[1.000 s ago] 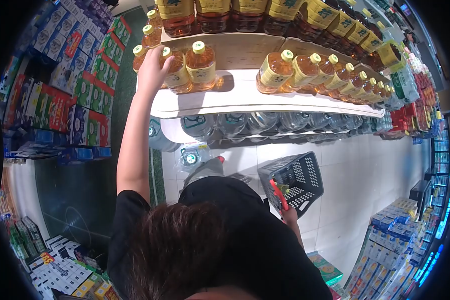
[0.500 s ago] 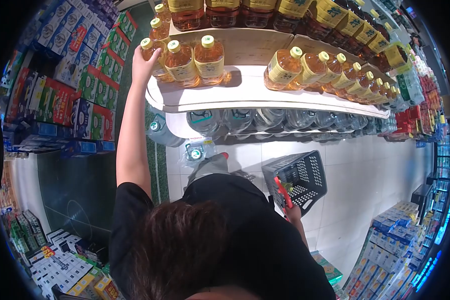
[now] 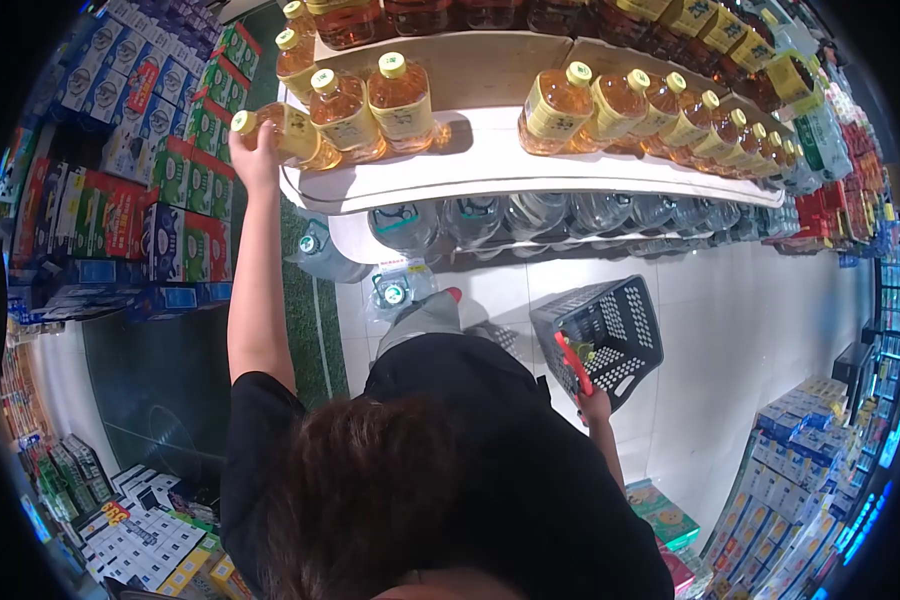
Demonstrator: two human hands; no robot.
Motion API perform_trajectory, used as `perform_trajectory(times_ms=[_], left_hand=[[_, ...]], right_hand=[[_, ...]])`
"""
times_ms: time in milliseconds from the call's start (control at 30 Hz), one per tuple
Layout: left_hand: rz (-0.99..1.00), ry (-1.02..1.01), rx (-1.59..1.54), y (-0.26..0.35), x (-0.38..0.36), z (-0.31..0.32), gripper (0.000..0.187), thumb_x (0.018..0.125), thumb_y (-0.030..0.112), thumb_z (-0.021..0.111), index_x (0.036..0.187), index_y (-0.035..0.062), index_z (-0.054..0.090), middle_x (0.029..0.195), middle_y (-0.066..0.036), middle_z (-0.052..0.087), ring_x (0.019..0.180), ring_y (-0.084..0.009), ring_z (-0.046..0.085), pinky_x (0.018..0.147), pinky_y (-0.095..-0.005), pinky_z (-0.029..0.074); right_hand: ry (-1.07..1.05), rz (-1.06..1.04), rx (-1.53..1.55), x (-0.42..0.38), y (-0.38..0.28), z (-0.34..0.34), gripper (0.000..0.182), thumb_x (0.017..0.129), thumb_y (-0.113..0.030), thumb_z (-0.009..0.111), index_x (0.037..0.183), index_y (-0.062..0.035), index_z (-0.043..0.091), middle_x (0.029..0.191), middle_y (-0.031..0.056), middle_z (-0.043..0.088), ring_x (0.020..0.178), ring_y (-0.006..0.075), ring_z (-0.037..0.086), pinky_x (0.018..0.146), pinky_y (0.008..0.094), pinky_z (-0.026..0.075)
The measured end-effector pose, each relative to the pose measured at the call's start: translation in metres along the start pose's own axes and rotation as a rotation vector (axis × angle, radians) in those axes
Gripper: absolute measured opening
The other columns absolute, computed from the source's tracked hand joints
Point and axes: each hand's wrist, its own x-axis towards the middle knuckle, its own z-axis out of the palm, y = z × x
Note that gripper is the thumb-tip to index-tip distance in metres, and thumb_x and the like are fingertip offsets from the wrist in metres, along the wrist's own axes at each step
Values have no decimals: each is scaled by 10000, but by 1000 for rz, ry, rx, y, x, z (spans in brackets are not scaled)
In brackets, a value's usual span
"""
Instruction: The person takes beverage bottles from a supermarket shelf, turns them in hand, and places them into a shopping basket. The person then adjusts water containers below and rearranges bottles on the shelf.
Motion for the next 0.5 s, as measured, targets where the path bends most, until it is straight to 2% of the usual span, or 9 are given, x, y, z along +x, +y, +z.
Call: perform_trajectory(times_ms=[67, 167, 233, 300, 400, 500], left_hand=[[-29, 52, -109, 16, -9, -8, 290, 822, 141, 638, 1045, -22, 550, 980, -90, 614, 869, -152, 590, 773, -277, 466], [-84, 123, -207, -8, -8, -24, 269, 830, 138, 616, 1029, -23, 536, 954, -84, 604, 829, -162, 588, 750, -288, 473], [-259, 180, -318, -12, -11, -35, 268, 845, 165, 581, 1028, -25, 536, 957, -89, 602, 825, -171, 593, 740, -293, 482], [-421, 264, -294, -12, -17, -44, 315, 864, 227, 493, 1051, -24, 532, 969, -110, 607, 858, -216, 621, 724, -344, 525], [-581, 201, -441, -8, -34, -59, 420, 876, 311, 406, 1133, -5, 511, 1087, -154, 593, 908, -274, 639, 720, -390, 549], [-706, 205, -529, -10, -54, -70, 445, 899, 381, 309, 1138, 70, 520, 1137, -91, 584, 1050, -273, 573, 872, -442, 478]], right_hand=[[-14, 25, 12, 3, 4, 3, 322, 753, -332, 610, 889, -43, 656, 757, 190, 651, 719, 342, 650, 648, 428, 499], [-37, 116, 23, 0, -2, -1, 310, 754, -322, 610, 884, -44, 650, 752, 172, 653, 702, 311, 657, 652, 406, 503], [-34, 81, -6, -8, -17, -11, 306, 760, -315, 607, 892, -43, 654, 734, 161, 654, 690, 293, 660, 646, 397, 504], [-46, 65, 14, -9, -19, -12, 307, 762, -317, 608, 896, -46, 659, 723, 158, 653, 685, 293, 660, 648, 396, 505], [-21, 22, -24, -6, -9, -8, 310, 763, -327, 610, 899, -54, 664, 715, 156, 654, 684, 295, 659, 656, 398, 506], [-44, 33, -44, -2, -6, -5, 333, 763, -349, 605, 911, -57, 666, 771, 169, 661, 775, 322, 651, 710, 415, 500]])
